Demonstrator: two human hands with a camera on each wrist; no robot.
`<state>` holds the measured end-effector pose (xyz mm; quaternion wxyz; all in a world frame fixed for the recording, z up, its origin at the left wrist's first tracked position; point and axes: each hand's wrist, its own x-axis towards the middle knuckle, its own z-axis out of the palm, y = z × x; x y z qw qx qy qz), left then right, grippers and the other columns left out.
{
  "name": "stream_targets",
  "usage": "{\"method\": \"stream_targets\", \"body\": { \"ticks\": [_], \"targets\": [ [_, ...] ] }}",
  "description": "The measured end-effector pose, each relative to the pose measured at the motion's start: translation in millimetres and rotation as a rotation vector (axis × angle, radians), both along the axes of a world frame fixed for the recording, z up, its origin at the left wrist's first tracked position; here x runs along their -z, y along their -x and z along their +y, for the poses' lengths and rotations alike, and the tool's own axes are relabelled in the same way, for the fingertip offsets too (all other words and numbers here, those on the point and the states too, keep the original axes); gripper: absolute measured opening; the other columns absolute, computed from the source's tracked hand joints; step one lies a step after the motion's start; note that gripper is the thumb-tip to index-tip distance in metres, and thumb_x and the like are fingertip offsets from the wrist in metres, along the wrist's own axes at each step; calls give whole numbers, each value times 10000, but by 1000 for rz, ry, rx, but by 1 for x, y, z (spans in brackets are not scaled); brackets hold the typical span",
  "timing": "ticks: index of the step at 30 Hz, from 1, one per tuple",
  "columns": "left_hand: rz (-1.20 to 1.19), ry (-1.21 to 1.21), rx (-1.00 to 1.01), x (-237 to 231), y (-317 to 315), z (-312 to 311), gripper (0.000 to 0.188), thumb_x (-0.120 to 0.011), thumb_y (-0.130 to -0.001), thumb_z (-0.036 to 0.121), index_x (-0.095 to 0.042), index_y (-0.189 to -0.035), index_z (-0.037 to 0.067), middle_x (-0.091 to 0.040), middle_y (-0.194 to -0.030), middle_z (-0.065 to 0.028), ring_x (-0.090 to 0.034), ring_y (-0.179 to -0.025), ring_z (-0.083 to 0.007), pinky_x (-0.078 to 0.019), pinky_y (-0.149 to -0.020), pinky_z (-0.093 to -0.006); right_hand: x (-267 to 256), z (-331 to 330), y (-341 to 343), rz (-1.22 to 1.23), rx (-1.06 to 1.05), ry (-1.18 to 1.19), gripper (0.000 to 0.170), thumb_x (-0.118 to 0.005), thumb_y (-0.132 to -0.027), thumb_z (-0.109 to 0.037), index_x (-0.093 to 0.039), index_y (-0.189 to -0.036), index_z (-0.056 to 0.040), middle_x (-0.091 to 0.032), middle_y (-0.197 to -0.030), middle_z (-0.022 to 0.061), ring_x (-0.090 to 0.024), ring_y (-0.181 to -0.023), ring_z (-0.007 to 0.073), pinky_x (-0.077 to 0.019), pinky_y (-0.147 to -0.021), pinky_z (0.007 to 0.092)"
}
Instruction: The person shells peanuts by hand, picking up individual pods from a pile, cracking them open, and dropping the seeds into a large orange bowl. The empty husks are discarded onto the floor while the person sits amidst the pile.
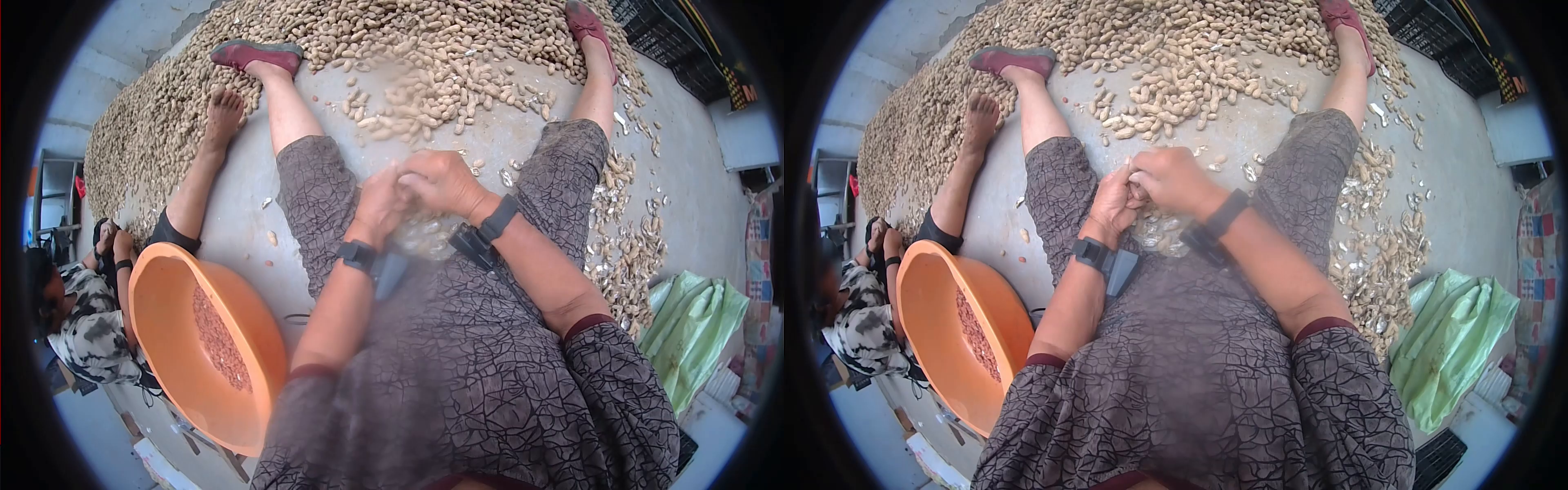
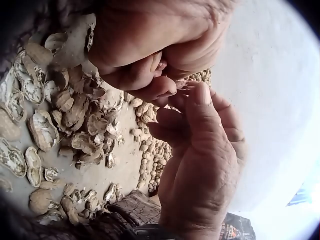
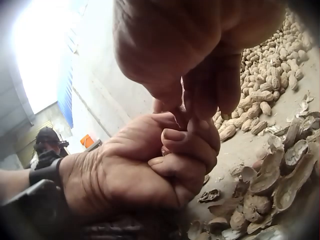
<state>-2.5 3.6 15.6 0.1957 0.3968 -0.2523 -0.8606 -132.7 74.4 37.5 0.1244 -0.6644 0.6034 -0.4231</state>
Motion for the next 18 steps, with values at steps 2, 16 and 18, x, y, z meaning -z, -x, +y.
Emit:
{"method": "stream_targets", "body": {
  "ticks": [2, 16, 18],
  "targets": [
    [10, -41, -2, -5, 1, 1, 128, -472, -922, 109, -536, -857, 20, -514, -633, -43, -417, -448, -61, -280, -346, -162, 3, 0, 2, -187, 10, -101, 94, -614, -724, -91, -623, -797, -31, -621, -687, 102, -604, -618, 232, -487, -591, 326],
    [68, 17, 47, -20, -3, 3, 134, -445, -926, 89, -539, -896, -1, -565, -691, -56, -435, -466, -39, -297, -365, -138, 5, -3, 10, -872, 137, -401, 120, -596, -833, -94, -624, -806, 19, -613, -656, 35, -575, -578, 71, -457, -486, 217],
    [34, 29, 37, -7, -7, 0, 143, -460, -924, 103, -549, -878, 1, -571, -690, -59, -434, -462, -39, -293, -365, -141, 5, -4, 10, -845, 146, -336, 128, -598, -835, -99, -631, -807, 21, -612, -657, 35, -580, -583, 83, -464, -489, 221]
  ]
}}
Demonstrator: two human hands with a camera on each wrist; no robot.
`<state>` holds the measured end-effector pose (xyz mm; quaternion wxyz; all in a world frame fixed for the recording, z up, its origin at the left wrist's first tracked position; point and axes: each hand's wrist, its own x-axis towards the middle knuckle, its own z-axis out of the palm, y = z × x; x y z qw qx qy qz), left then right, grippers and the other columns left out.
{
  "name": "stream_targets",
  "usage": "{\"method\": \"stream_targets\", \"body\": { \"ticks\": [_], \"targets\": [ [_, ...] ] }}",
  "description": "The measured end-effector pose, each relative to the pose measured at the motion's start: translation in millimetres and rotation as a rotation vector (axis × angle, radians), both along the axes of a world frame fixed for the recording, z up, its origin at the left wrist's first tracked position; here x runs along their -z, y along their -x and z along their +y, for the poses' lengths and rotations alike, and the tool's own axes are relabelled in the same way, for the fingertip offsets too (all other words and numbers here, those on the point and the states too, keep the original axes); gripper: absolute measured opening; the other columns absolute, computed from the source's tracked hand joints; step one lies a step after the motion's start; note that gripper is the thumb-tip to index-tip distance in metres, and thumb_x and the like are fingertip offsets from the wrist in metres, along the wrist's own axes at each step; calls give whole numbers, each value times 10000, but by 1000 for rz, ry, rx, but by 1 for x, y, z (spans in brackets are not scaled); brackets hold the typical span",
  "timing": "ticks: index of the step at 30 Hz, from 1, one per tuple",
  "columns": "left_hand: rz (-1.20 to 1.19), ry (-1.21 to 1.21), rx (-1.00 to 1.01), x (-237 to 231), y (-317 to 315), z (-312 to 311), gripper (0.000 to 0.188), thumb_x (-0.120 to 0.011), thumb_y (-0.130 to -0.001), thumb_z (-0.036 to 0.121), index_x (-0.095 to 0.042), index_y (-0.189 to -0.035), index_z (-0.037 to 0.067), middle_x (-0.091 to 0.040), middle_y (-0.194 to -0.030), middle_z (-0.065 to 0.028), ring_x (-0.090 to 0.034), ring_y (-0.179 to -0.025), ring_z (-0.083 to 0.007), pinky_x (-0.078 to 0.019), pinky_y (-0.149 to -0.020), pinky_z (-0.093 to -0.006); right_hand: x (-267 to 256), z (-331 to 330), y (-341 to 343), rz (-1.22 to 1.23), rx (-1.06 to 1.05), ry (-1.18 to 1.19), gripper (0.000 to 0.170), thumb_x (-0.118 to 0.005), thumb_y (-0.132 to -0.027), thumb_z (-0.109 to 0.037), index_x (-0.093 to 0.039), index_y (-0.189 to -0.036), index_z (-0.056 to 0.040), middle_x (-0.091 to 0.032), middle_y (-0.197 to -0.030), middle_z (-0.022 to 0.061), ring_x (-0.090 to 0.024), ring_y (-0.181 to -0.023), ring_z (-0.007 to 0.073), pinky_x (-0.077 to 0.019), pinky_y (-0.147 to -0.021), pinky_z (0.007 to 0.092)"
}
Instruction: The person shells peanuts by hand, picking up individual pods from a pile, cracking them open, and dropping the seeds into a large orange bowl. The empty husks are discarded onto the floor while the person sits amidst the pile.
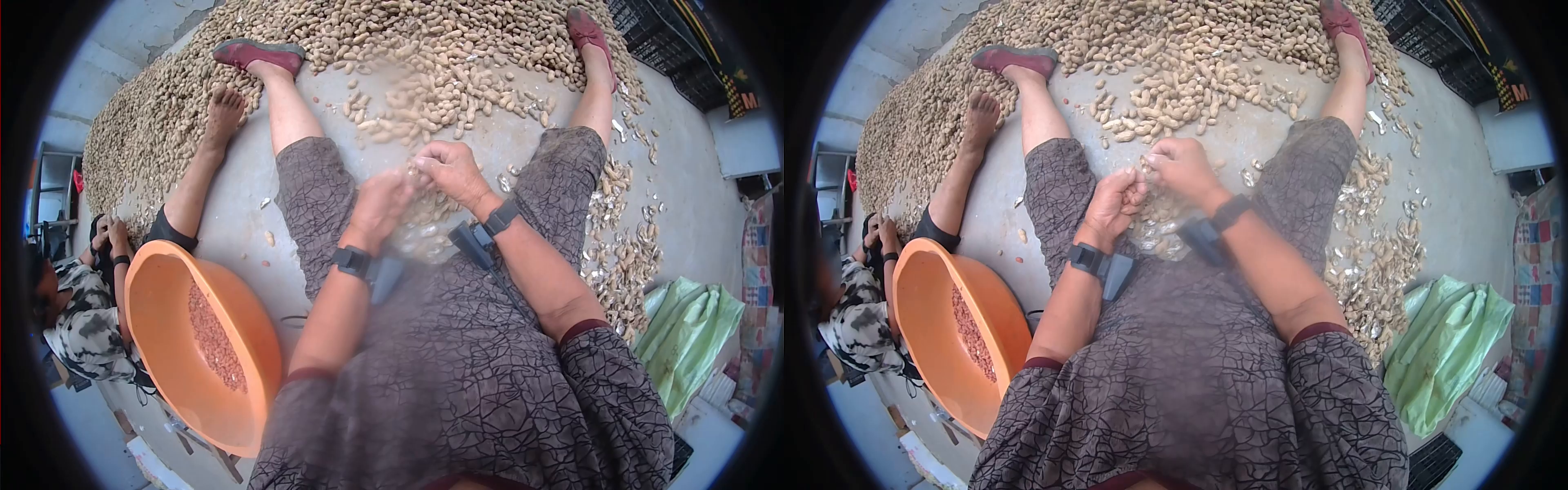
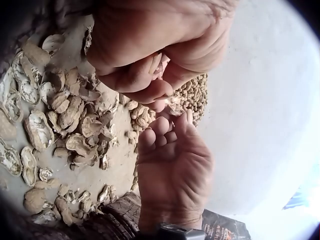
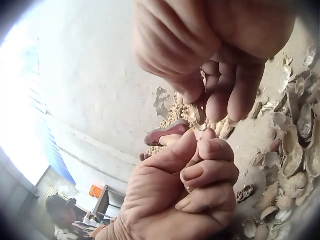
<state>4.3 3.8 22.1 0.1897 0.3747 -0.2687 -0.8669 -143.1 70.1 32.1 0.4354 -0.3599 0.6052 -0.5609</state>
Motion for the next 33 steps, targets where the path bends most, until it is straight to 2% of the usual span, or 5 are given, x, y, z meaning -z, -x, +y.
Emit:
{"method": "stream_targets", "body": {
  "ticks": [10, 16, 18, 21, 33],
  "targets": [
    [-51, 173, 97, 5, 0, 3, 122, -581, -882, 138, -582, -818, 35, -586, -690, -25, -458, -489, -33, -298, -383, -143, 2, 3, -3, 282, -2, 38, 135, -621, -751, -126, -656, -770, 3, -630, -672, 95, -588, -589, 152, -466, -573, 296],
    [-122, 242, 115, -5, 3, 6, 128, -554, -894, 137, -590, -816, 43, -586, -687, -8, -475, -519, -30, -328, -421, -136, 2, 4, -3, 332, -50, -12, 129, -607, -791, -104, -653, -803, 15, -627, -676, 30, -544, -638, 68, -460, -594, 240],
    [-130, 252, 120, -4, 4, 6, 128, -548, -896, 137, -592, -820, 43, -585, -687, -5, -475, -523, -29, -333, -429, -135, 2, 2, -6, 423, -6, 76, 119, -589, -751, -115, -632, -731, -6, -596, -609, 139, -590, -574, 222, -462, -562, 341],
    [-64, 211, 127, 3, 3, 3, 123, -546, -893, 129, -591, -827, 37, -581, -676, -8, -474, -521, -28, -332, -424, -135, -7, 3, -10, 438, -8, 58, 120, -578, -741, -108, -607, -698, 1, -580, -628, 169, -587, -591, 279, -458, -571, 373],
    [-82, 99, 224, -3, 18, -22, 95, -528, -800, 51, -538, -706, 41, -497, -612, -17, -429, -494, -71, -260, -379, -201, -10, -11, 2, 655, -19, 117, 133, -588, -724, -121, -574, -670, 1, -552, -615, 192, -584, -613, 359, -456, -566, 415]
  ]
}}
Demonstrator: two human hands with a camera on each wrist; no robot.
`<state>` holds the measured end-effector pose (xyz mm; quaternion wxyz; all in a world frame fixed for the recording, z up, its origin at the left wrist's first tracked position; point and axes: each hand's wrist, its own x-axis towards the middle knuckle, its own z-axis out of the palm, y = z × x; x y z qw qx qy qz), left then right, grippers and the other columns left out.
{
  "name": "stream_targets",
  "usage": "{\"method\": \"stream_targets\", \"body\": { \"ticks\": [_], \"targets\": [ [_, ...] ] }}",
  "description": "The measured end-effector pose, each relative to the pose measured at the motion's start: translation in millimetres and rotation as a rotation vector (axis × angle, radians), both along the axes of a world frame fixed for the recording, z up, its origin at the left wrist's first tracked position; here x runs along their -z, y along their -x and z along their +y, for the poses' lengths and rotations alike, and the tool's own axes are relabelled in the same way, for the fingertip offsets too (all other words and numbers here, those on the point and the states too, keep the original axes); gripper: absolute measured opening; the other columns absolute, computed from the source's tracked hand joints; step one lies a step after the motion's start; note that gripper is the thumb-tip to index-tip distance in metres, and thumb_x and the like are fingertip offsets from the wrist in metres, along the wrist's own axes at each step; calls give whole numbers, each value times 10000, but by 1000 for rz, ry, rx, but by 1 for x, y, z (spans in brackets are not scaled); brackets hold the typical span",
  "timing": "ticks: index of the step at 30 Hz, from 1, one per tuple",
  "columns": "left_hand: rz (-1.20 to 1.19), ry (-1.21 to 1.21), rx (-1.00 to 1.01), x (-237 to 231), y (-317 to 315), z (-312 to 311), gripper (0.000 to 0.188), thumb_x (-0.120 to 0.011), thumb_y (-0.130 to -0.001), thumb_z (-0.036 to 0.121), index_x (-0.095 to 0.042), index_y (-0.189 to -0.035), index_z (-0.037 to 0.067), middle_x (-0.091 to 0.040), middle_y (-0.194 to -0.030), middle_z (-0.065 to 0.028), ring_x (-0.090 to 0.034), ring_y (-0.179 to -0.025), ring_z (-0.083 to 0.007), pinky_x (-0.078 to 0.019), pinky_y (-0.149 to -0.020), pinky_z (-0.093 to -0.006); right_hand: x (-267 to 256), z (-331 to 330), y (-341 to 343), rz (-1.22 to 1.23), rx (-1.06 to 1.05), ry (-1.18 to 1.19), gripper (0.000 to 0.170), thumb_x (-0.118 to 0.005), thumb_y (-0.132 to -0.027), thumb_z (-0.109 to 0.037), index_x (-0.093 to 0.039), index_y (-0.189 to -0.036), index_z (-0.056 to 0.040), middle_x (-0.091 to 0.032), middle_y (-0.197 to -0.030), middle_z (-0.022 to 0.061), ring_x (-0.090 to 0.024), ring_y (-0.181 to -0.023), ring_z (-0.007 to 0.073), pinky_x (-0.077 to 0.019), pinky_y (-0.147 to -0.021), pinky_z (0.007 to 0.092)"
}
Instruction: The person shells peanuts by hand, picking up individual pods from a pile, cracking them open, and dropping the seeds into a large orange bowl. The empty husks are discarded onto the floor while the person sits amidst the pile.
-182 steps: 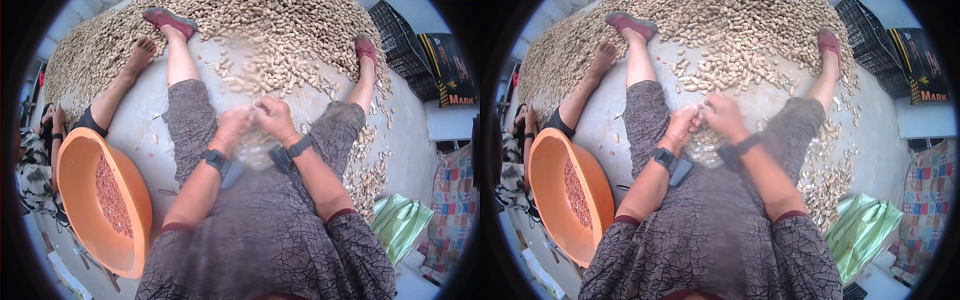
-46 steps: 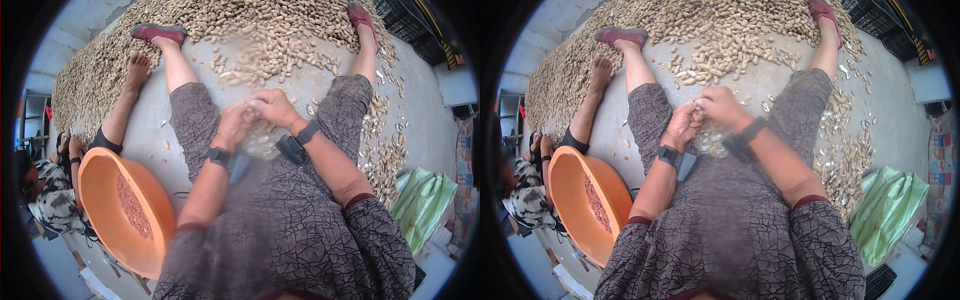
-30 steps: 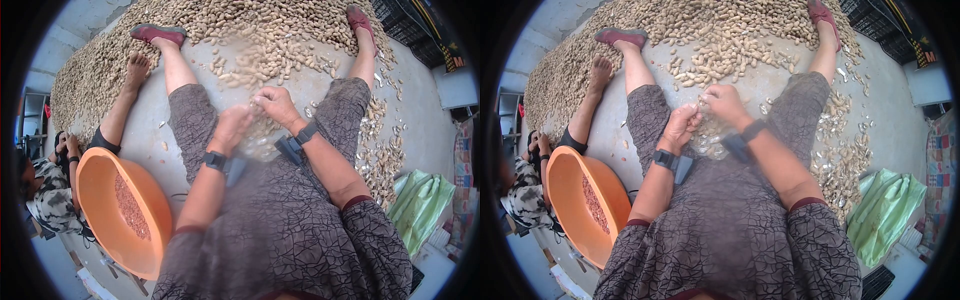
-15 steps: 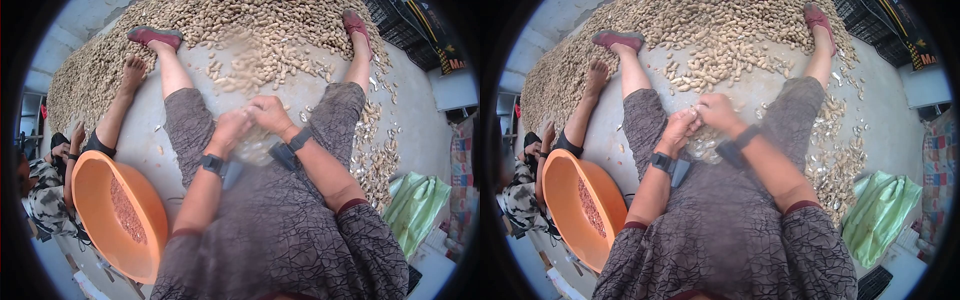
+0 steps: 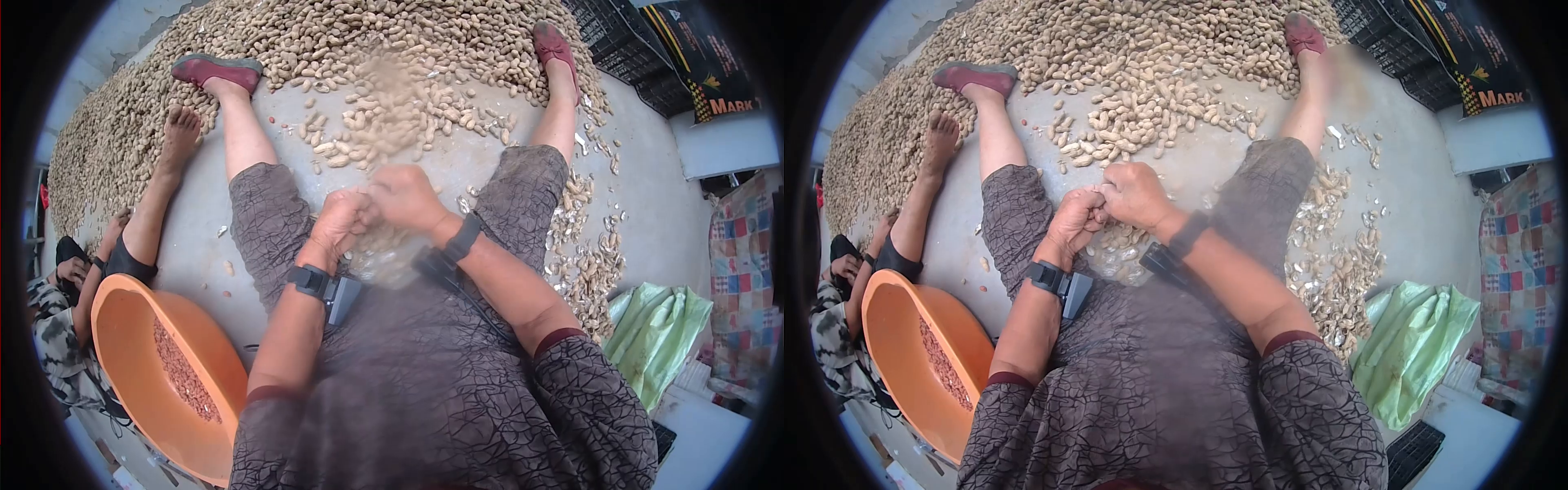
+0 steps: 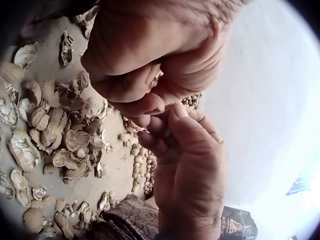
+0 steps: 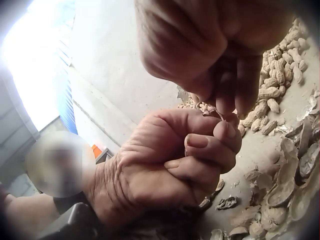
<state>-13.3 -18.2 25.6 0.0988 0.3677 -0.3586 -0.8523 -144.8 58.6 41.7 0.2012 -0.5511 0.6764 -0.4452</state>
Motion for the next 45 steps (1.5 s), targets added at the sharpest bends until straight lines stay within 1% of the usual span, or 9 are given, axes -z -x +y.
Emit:
{"method": "stream_targets", "body": {
  "ticks": [4, 6, 10, 15, 18, 22, 30, 39, 45],
  "targets": [
    [-54, 13, 4, -5, 1, -11, 98, -517, -811, 63, -560, -733, 21, -543, -630, -39, -448, -485, -75, -266, -378, -193, -19, -5, 8, -296, 34, -77, 147, -601, -726, -136, -588, -681, 4, -538, -593, 198, -580, -576, 344, -449, -541, 416],
    [-66, 22, 17, -1, -3, -26, 143, -485, -865, 103, -546, -772, 13, -575, -665, -65, -440, -469, -56, -255, -332, -161, -20, -7, 26, -45, -22, -124, 138, -585, -750, -130, -619, -738, 3, -542, -606, 116, -524, -558, 131, -431, -532, 305],
    [24, -58, -65, -16, -5, -53, 174, -476, -880, 124, -550, -791, -7, -599, -688, -90, -454, -456, -62, -273, -317, -153, -35, -9, 51, 145, -290, -563, 153, -602, -755, -157, -640, -769, -9, -586, -642, 131, -568, -582, 191, -450, -567, 329],
    [286, -77, -73, -33, 6, -76, 195, -463, -906, 135, -554, -937, -35, -597, -762, -85, -518, -563, -83, -348, -384, -140, -3, -18, 79, 376, 24, -411, 150, -622, -761, -187, -660, -785, -44, -628, -719, 164, -606, -697, 325, -471, -676, 395],
    [318, -167, -122, -33, 14, -81, 208, -477, -917, 159, -556, -935, -33, -582, -736, -70, -501, -545, -69, -332, -379, -140, 7, -28, 87, 507, 100, -537, 162, -644, -757, -205, -658, -804, -50, -635, -735, 148, -616, -731, 306, -474, -687, 383],
    [406, -167, -140, -4, 13, -78, 197, -493, -919, 157, -558, -935, -28, -568, -721, -57, -468, -511, -49, -311, -378, -137, 25, -36, 95, 403, 225, -640, 190, -675, -735, -220, -643, -804, -46, -643, -756, 138, -619, -765, 305, -473, -701, 380],
    [177, -106, -220, 3, 18, -58, 182, -502, -912, 111, -578, -990, -35, -567, -714, -22, -426, -473, -20, -292, -378, -130, 35, -50, 77, 346, 367, -640, 226, -686, -701, -205, -599, -780, -12, -638, -781, 179, -616, -784, 322, -467, -719, 389],
    [71, -120, -238, 9, 23, -50, 208, -506, -930, 174, -605, -952, -7, -558, -659, 0, -427, -472, -11, -275, -381, -127, 10, -57, 68, 264, 340, -731, 74, -574, -697, -125, -623, -734, -84, -669, -753, 67, -628, -784, 283, -472, -707, 376],
    [2, -149, -293, 4, 27, -50, 200, -462, -927, 117, -592, -956, -31, -556, -675, -3, -421, -481, -10, -275, -386, -133, 24, -56, 76, 153, 330, -661, 98, -605, -709, -143, -620, -774, -72, -647, -714, 103, -630, -746, 302, -478, -678, 397]
  ]
}}
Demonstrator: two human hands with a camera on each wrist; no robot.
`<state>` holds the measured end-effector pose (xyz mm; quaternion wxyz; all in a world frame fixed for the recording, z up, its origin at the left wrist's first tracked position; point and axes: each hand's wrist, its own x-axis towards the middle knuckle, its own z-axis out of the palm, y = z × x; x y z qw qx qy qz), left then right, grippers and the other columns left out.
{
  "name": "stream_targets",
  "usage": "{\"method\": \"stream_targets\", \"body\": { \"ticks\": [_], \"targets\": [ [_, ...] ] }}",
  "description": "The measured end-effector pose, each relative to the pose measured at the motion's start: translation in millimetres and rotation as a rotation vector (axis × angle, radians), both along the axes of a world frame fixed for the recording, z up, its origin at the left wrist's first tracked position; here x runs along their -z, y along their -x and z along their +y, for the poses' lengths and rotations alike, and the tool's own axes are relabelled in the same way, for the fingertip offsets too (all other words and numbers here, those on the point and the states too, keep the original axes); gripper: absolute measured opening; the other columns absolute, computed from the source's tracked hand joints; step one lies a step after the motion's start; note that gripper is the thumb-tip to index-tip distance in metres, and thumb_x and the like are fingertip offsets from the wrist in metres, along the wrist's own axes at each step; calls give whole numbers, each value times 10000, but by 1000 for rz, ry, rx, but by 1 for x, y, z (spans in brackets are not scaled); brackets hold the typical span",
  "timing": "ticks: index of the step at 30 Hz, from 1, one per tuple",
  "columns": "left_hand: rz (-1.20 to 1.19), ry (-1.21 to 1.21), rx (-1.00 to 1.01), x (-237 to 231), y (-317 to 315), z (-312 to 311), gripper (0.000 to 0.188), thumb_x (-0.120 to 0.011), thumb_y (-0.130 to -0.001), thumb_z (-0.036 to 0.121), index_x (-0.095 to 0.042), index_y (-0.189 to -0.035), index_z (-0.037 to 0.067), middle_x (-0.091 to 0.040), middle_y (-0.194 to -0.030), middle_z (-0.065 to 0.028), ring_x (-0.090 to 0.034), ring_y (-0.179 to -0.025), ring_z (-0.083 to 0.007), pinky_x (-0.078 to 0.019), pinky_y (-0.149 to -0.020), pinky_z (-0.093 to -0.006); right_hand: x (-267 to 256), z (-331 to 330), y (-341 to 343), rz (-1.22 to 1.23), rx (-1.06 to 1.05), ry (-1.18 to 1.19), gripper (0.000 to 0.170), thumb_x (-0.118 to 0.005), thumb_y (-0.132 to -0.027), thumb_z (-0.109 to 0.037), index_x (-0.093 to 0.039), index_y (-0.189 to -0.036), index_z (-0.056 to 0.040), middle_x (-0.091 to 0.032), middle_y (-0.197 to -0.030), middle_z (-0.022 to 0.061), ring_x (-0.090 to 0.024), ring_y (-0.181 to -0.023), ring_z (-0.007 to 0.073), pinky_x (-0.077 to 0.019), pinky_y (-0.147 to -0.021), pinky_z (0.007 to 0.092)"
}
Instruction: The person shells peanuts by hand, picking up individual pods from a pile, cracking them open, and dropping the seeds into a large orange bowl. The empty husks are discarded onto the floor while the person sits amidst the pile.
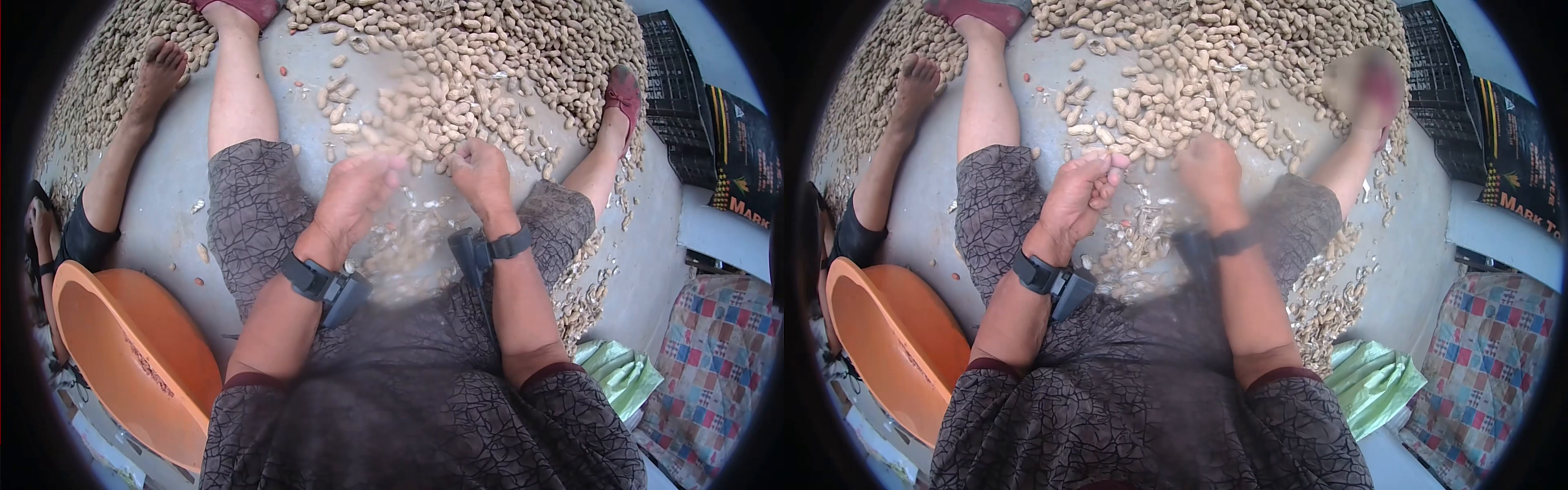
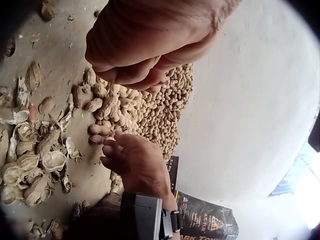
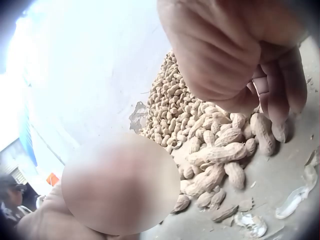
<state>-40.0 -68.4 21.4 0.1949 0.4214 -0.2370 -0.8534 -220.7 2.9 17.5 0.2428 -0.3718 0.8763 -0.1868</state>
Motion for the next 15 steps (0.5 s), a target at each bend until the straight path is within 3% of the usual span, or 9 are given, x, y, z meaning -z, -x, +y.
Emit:
{"method": "stream_targets", "body": {
  "ticks": [4, 6, 9, 15],
  "targets": [
    [48, 36, -21, 3, -1, -2, 198, -446, -922, 94, -582, -962, -43, -551, -695, -3, -409, -488, -10, -279, -392, -137, 9, -7, -16, 112, -133, 187, 118, -643, -727, -136, -627, -806, -50, -631, -676, 122, -616, -635, 279, -476, -598, 356],
    [54, 39, -28, 4, -2, -3, 197, -450, -924, 100, -578, -964, -45, -541, -704, 1, -399, -495, -10, -278, -395, -142, 7, -13, -24, 210, -261, 186, 151, -638, -708, -187, -603, -782, -61, -627, -702, 153, -620, -683, 329, -477, -620, 420],
    [42, 48, -40, 3, -1, -2, 197, -454, -927, 108, -581, -964, -38, -535, -695, 8, -393, -495, -10, -278, -401, -146, 12, -20, -30, 368, -350, 134, 139, -632, -711, -178, -601, -776, -59, -613, -679, 165, -612, -659, 342, -476, -603, 421],
    [13, 34, -76, 5, 3, -3, 203, -462, -931, 133, -592, -958, -21, -530, -687, 15, -401, -514, -15, -278, -416, -144, 10, -21, -36, 289, -343, 181, 144, -629, -717, -167, -590, -740, -30, -606, -656, 153, -603, -625, 340, -471, -567, 412]
  ]
}}
